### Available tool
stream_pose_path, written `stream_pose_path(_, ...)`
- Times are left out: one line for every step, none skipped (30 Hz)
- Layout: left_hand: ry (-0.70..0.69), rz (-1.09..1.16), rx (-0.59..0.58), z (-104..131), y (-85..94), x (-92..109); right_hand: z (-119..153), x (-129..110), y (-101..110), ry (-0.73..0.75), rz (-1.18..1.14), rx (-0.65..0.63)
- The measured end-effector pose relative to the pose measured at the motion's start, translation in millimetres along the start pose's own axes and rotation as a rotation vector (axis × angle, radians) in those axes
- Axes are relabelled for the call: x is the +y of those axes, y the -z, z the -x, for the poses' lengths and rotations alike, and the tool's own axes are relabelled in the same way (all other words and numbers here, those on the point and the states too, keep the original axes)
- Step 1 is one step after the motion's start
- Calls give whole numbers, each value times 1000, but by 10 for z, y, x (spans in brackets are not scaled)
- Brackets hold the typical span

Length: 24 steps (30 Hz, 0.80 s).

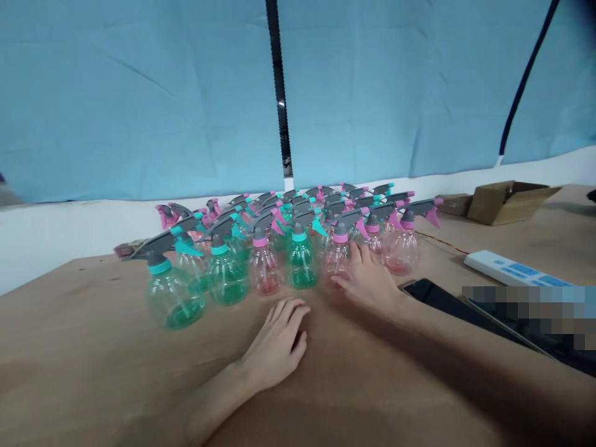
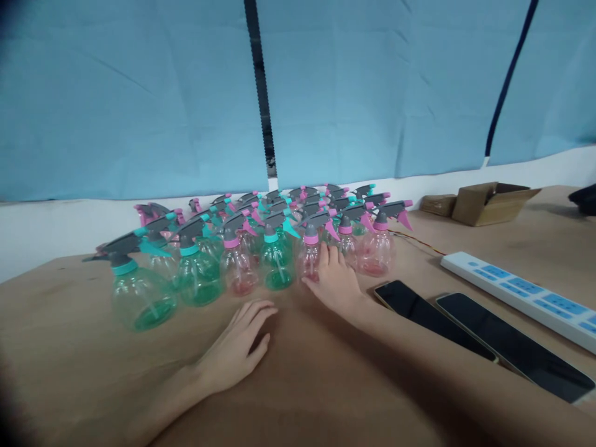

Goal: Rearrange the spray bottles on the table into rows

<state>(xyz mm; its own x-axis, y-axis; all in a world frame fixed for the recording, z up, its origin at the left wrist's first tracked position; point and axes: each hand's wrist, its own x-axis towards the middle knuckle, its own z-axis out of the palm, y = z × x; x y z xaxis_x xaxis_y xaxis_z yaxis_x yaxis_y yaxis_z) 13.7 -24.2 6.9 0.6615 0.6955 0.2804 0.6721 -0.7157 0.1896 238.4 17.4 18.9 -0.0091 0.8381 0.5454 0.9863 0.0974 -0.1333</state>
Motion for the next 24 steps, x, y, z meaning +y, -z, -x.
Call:
stream_pose_path(-3, 3, -10, 0, -1, -2, -18, -8, -3, -3, 3, -11)
stream_pose_path(-5, 6, -21, -1, 0, -3, -34, -14, -8, -7, 7, -21)
stream_pose_path(-4, 8, -33, -4, 2, -3, -48, -17, -15, -10, 10, -31)
stream_pose_path(-2, 10, -45, -7, 5, -2, -60, -19, -25, -10, 12, -36)
stream_pose_path(3, 11, -58, -10, 8, 0, -70, -20, -37, -10, 13, -34)
stream_pose_path(9, 13, -68, -13, 12, 3, -79, -18, -52, -8, 12, -27)
stream_pose_path(14, 16, -76, -14, 15, 5, -85, -16, -68, -7, 12, -18)
stream_pose_path(19, 21, -80, -14, 16, 7, -91, -11, -86, -4, 10, -7)
stream_pose_path(22, 26, -81, -14, 17, 9, -96, -5, -105, 0, 7, 4)
stream_pose_path(23, 31, -78, -12, 17, 9, -99, 2, -124, 4, 4, 14)
stream_pose_path(23, 35, -73, -10, 15, 10, -100, 10, -143, 13, -2, 23)
stream_pose_path(23, 37, -67, -8, 13, 9, -97, 19, -163, 24, -10, 31)
stream_pose_path(21, 37, -65, -6, 11, 9, -87, 27, -184, 37, -19, 40)
stream_pose_path(20, 35, -65, -5, 9, 9, -69, 34, -204, 49, -26, 47)
stream_pose_path(20, 32, -67, -6, 9, 8, -41, 37, -224, 59, -31, 52)
stream_pose_path(19, 29, -70, -7, 9, 8, 0, 38, -244, 68, -33, 54)
stream_pose_path(20, 27, -73, -8, 11, 8, 54, 34, -263, 76, -35, 53)
stream_pose_path(19, 25, -76, -10, 13, 8, 119, 27, -279, 80, -36, 48)
stream_pose_path(18, 24, -81, -11, 17, 7, 191, 17, -293, 89, -41, 38)
stream_pose_path(17, 21, -89, -11, 21, 4, 268, 3, -303, 91, -50, 26)
stream_pose_path(16, 16, -99, -10, 25, 1, 345, -14, -308, 92, -64, 9)
stream_pose_path(17, 11, -112, -8, 30, -5, 416, -32, -307, 99, -83, -13)
stream_pose_path(17, 5, -125, -5, 36, -13, 480, -52, -299, 117, -104, -40)
stream_pose_path(14, -1, -141, -1, 42, -23, 534, -73, -287, 139, -124, -72)
